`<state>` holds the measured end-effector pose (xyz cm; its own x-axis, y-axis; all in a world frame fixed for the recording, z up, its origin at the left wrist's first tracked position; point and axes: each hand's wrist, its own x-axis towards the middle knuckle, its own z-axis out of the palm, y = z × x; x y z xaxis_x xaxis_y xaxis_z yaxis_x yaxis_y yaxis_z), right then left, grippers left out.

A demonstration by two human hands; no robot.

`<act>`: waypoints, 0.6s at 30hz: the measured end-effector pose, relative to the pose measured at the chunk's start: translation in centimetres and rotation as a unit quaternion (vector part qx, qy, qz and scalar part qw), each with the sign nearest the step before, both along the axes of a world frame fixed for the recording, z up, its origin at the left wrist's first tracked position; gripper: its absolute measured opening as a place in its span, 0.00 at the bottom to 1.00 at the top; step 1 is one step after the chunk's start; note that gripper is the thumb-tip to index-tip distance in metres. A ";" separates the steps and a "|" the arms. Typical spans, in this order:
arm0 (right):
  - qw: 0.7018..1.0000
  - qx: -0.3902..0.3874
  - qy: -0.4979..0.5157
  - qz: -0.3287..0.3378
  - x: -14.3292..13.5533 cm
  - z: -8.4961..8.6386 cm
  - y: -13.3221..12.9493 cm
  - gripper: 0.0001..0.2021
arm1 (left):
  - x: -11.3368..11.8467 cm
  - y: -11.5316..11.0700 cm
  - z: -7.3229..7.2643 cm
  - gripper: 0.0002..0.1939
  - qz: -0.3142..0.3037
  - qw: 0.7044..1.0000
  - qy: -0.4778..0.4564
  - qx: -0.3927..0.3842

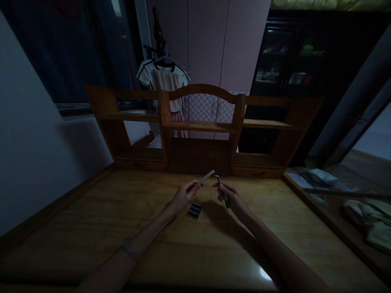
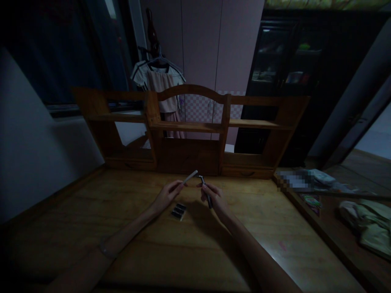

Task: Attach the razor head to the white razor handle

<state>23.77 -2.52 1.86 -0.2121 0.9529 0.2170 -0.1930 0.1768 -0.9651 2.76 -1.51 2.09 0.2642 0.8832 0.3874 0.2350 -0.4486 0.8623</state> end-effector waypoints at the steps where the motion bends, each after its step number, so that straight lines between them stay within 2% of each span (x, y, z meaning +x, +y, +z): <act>1: 1.000 0.000 0.001 -0.002 0.0 0.0 0.0 0.16 | 0.0 0.0 0.0 0.19 -0.001 1.000 -0.002 -0.002; 18: 1.000 0.009 -0.015 -0.010 -0.2 -0.3 0.1 0.20 | 0.1 0.0 -0.1 0.20 -0.002 1.000 0.002 -0.008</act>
<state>23.62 -2.38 1.57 -0.1995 0.9530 0.2280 -0.1600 0.1978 -0.9671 2.90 -1.52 2.02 0.2696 0.8880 0.3727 0.2358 -0.4361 0.8685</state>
